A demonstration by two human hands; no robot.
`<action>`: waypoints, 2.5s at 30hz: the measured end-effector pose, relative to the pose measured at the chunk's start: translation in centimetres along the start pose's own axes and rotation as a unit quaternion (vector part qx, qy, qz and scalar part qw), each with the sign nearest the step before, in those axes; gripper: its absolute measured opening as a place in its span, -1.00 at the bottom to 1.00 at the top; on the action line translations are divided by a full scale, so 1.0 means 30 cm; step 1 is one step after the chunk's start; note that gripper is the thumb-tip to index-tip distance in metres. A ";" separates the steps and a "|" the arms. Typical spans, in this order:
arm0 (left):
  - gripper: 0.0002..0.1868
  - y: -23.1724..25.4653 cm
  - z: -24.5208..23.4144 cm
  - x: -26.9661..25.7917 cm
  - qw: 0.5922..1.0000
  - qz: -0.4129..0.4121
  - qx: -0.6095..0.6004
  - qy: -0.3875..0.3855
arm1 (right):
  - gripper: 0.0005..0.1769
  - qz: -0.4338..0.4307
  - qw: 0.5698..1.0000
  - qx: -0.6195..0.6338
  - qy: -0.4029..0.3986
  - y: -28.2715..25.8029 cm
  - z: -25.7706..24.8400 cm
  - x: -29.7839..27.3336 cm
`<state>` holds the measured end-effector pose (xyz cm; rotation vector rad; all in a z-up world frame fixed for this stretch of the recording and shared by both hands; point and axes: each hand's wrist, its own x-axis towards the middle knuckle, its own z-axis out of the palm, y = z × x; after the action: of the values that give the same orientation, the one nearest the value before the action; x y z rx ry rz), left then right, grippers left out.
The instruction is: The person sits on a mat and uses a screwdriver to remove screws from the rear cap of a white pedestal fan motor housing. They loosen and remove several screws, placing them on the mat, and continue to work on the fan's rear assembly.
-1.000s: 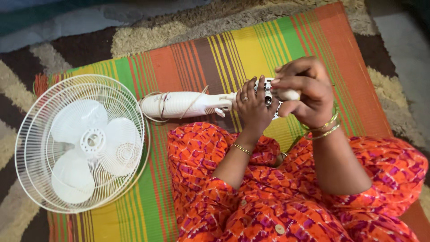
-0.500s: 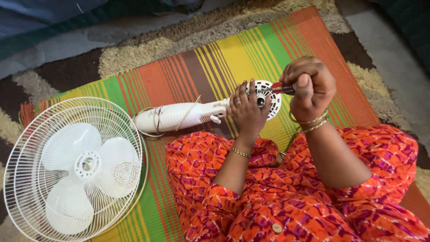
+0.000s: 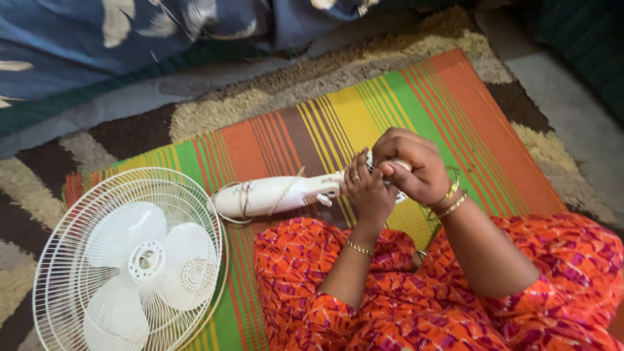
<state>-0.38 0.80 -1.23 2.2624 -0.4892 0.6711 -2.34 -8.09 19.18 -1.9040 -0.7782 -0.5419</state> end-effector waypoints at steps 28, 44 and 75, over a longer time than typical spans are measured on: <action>-0.32 0.015 -0.030 0.011 0.999 0.004 0.037 0.007 | -0.58 -0.043 0.960 -0.276 -0.019 -0.051 0.007 -0.013; -0.36 0.012 -0.027 0.011 1.000 -0.013 0.018 -0.022 | -0.61 -0.029 0.983 -0.183 0.003 -0.090 -0.027 0.042; -0.46 -0.039 0.032 -0.020 0.999 -0.010 0.002 -0.044 | -0.36 0.092 0.951 -0.290 -0.060 -0.089 0.026 0.043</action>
<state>0.05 0.99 -2.78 2.3049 -0.5059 0.5654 -3.32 -6.16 21.35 -2.5436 -0.5387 -0.5838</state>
